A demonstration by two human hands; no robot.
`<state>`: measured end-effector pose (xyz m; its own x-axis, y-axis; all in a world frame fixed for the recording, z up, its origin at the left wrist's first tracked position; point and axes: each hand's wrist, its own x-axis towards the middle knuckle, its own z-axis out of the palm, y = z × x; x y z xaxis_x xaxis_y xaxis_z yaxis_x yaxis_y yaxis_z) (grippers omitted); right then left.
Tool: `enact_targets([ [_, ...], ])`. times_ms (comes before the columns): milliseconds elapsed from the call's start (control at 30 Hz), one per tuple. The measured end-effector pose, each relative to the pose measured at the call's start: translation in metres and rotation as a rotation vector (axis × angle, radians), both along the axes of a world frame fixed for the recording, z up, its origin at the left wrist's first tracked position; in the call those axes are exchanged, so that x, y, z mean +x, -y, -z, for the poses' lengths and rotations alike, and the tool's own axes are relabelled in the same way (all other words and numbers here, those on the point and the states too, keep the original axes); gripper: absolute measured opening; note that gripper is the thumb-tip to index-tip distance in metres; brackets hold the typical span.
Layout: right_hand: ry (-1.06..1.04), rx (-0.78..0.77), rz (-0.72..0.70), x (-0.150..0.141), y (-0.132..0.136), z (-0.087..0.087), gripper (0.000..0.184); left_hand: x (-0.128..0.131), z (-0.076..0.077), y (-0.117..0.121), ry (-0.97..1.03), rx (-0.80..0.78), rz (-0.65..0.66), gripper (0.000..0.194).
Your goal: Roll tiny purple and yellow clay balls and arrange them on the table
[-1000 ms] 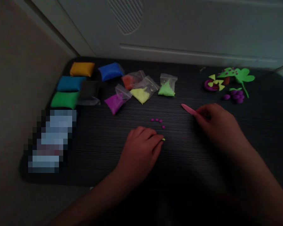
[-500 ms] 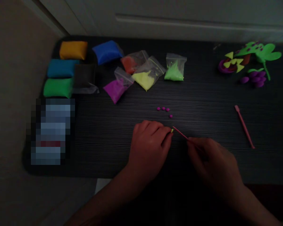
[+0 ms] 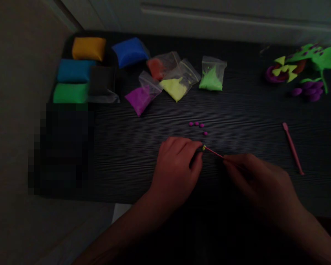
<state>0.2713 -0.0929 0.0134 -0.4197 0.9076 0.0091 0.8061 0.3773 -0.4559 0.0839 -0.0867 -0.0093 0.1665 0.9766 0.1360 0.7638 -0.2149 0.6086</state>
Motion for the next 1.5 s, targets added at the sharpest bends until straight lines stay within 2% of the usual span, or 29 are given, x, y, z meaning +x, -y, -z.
enact_targets([
  [300,0.009,-0.067,-0.067,0.004,-0.013,-0.002,0.011,-0.001,0.001,0.001,0.057,0.062,0.004,0.021],
  [700,0.004,-0.137,-0.072,0.005,-0.015,-0.005,0.012,-0.001,0.001,0.001,0.02,0.036,0.021,0.022],
  [1033,0.109,-0.091,-0.12,0.004,-0.018,-0.002,0.014,-0.003,-0.001,0.001,-0.01,0.061,-0.01,0.019],
  [1133,0.112,-0.092,-0.111,0.004,-0.016,-0.001,0.014,-0.013,-0.007,0.003,-0.028,0.094,-0.066,0.02],
  [1267,0.126,-0.078,-0.137,0.002,-0.016,0.0,0.014,-0.039,-0.021,0.008,-0.143,0.14,-0.191,0.02],
  [1400,0.107,-0.069,-0.138,0.004,-0.016,0.001,0.015,-0.079,-0.036,0.015,-0.304,0.142,-0.362,0.023],
  [1500,0.105,-0.057,-0.134,0.007,-0.015,0.005,0.016,-0.112,-0.041,0.023,-0.384,0.144,-0.497,0.029],
])
